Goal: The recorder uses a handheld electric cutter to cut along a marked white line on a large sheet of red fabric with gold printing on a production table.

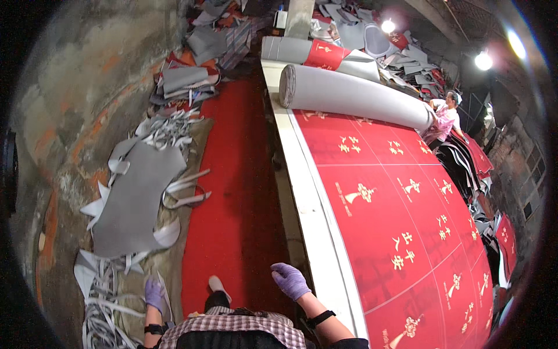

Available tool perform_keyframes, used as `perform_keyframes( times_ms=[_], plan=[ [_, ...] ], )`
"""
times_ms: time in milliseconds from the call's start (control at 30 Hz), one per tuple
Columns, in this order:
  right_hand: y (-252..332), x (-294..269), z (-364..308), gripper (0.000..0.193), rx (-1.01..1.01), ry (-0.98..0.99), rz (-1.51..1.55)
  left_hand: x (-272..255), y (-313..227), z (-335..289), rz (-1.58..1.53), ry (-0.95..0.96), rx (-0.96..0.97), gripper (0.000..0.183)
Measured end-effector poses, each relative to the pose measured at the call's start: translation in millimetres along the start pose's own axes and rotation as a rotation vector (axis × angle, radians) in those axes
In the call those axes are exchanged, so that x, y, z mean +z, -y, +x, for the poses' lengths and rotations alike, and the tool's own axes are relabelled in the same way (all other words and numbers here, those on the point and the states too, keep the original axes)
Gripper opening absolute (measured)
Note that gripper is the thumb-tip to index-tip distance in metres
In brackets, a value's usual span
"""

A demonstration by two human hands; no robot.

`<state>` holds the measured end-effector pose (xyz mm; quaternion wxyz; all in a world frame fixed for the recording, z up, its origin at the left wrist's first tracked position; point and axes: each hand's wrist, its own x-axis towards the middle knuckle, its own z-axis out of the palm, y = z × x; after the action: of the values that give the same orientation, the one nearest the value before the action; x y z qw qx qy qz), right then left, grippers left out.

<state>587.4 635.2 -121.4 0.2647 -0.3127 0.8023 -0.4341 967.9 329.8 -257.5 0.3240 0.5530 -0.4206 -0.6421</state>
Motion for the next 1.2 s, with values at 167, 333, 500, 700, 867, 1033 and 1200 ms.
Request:
perform_keyframes(
  times_ms=[167, 333, 500, 700, 867, 1033, 1200],
  plan=[
    [60, 9, 139, 0.037, -0.200, -0.172, -0.042, 11, -45, 135, 0.152, 0.081, -0.079, 0.065],
    [247, -65, 296, 0.058, -0.387, -0.387, -0.196, 23, -108, 271, 0.856, 0.079, 0.846, 0.061],
    [306, -208, 462, 0.064, -0.528, -0.490, -0.189, 243, -245, 258, 0.641, 0.433, 0.643, 0.049],
    [339, -170, 566, 0.068, -0.543, -0.310, 0.011, 302, -265, 311, 0.459, 0.483, 0.642, 0.057],
    [291, -128, 662, 0.065, -0.468, -0.142, -0.163, 271, -252, 430, 0.630, 0.269, 0.385, 0.049],
    [280, -58, 779, 0.059, -0.269, 0.081, -0.008, 179, -185, 528, 0.342, -0.124, 0.378, 0.046],
    [275, 1, 896, 0.057, -0.302, 0.161, 0.000, 155, -229, 638, 0.903, -0.215, 0.445, 0.050]
  ],
)
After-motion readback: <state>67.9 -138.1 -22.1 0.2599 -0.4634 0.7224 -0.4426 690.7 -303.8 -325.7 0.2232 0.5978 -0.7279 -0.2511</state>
